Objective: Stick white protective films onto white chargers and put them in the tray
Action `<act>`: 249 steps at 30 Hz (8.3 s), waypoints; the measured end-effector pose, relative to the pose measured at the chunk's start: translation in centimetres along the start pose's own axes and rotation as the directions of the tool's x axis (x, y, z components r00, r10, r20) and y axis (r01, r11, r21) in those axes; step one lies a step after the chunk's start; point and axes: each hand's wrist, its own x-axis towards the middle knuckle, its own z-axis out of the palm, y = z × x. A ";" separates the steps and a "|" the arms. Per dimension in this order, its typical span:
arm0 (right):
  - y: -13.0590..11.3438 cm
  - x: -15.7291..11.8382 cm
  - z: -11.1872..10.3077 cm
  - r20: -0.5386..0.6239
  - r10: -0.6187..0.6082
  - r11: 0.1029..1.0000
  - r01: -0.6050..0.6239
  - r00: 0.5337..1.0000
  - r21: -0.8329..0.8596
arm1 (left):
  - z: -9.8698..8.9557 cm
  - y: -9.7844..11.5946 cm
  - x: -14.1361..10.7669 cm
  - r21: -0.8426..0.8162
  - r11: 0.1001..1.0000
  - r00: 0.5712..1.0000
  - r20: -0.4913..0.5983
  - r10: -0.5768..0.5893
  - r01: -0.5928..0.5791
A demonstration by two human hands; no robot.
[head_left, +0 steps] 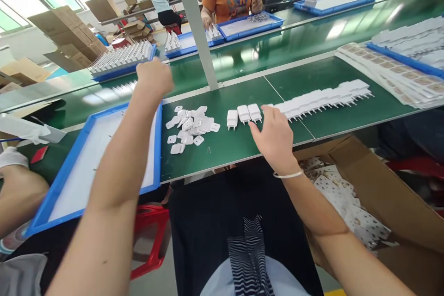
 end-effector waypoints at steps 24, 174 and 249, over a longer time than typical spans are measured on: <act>-2.3 -5.8 2.6 -0.403 -0.279 0.838 0.426 0.872 0.342 | 7.1 12.6 -23.3 -0.958 0.064 0.939 0.257 -0.229 0.278; -2.0 -9.7 -5.8 0.559 0.000 0.488 -0.488 0.829 0.724 | 5.5 12.6 -27.2 -0.619 0.776 0.993 -0.051 0.110 -0.118; -1.8 -5.5 0.5 0.449 -0.107 0.723 -0.241 0.887 0.648 | 6.4 10.7 -28.9 -0.882 0.406 0.966 0.176 -0.189 0.240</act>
